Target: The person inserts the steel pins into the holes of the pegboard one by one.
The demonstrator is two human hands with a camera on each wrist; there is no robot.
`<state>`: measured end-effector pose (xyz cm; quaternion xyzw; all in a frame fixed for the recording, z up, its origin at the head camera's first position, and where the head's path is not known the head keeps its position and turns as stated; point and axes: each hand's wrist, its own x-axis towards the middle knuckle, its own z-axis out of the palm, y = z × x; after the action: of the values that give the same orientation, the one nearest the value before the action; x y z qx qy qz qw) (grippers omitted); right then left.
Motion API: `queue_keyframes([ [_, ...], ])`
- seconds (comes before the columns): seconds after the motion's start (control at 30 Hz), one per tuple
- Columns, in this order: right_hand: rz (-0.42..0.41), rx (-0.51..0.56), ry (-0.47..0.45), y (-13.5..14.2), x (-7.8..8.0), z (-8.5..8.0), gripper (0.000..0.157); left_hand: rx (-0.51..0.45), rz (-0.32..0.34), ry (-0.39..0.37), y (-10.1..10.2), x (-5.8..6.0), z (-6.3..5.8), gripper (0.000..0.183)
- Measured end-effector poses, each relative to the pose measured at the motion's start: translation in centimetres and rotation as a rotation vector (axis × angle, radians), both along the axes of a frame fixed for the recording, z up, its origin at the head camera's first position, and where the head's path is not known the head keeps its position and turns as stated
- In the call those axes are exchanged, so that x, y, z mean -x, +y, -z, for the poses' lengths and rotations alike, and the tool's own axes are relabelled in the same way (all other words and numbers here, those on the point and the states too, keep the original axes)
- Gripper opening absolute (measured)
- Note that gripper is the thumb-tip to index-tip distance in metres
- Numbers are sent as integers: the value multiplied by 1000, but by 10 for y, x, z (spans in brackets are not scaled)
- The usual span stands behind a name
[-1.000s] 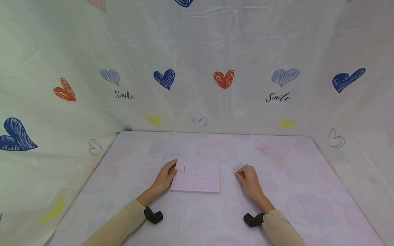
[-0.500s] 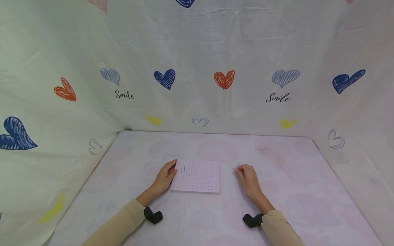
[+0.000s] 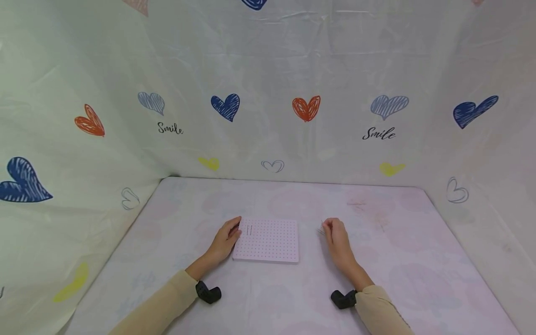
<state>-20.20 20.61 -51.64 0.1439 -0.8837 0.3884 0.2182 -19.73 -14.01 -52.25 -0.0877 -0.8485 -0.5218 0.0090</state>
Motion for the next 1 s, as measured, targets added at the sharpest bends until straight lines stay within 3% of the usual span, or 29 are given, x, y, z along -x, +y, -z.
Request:
queue_keyframes([
  [0.5, -25, 87, 3, -12, 2, -15, 6, -52, 22, 1, 0, 1, 0, 47],
  [1.0, -158, 87, 16, -42, 11, -29, 6, -40, 10, -6, 0, 2, -2, 47],
])
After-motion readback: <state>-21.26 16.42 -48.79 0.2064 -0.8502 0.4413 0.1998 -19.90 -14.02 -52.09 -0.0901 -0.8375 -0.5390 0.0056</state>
